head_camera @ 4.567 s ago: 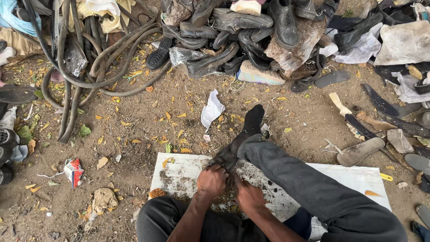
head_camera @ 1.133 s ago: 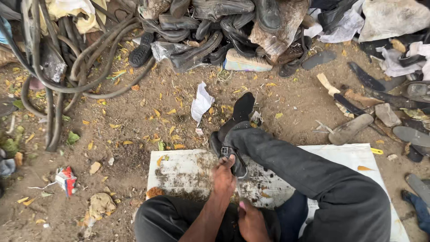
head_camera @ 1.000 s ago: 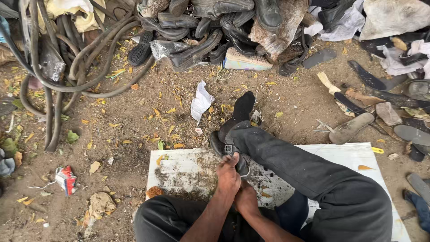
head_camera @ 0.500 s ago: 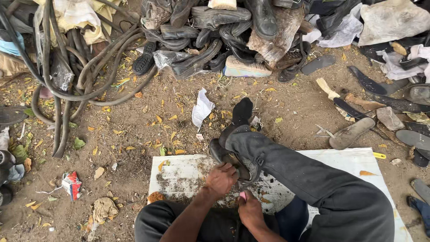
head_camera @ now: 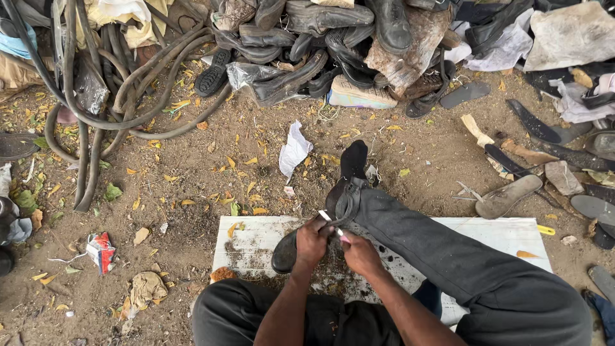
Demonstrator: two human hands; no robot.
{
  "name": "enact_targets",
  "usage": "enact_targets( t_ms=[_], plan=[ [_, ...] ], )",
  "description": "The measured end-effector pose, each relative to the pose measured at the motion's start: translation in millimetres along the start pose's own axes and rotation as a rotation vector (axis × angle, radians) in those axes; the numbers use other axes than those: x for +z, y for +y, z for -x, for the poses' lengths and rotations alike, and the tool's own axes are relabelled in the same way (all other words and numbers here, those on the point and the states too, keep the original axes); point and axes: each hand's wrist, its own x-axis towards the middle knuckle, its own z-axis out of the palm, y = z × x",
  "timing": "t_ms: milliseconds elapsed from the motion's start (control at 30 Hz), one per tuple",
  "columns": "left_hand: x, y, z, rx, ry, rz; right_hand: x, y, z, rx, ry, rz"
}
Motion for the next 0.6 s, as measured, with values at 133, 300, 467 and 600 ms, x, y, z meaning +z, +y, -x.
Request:
enact_targets(
  t_ms=[133, 300, 467, 600],
  plan=[
    [-3.8, -1.9, 3.2, 0.007, 0.094, 0.075, 19.0, 2.3, 35.7, -0.282, 0.215, -0.045],
    [0.4, -10.4, 4.1, -0.101, 0.129, 0.33, 26.1, -9.0, 50.0, -0.262, 0.293, -0.08],
    [-1.0, -10.3, 0.1, -0.041, 0.262, 0.381, 29.4, -29.2, 49.5, -0.045, 0.1, -0.122],
    [0.7, -11.2, -2.1, -0.138, 0.277, 0.458, 47.1, -6.8, 64.3, -0.146, 0.14, -0.086]
  ],
)
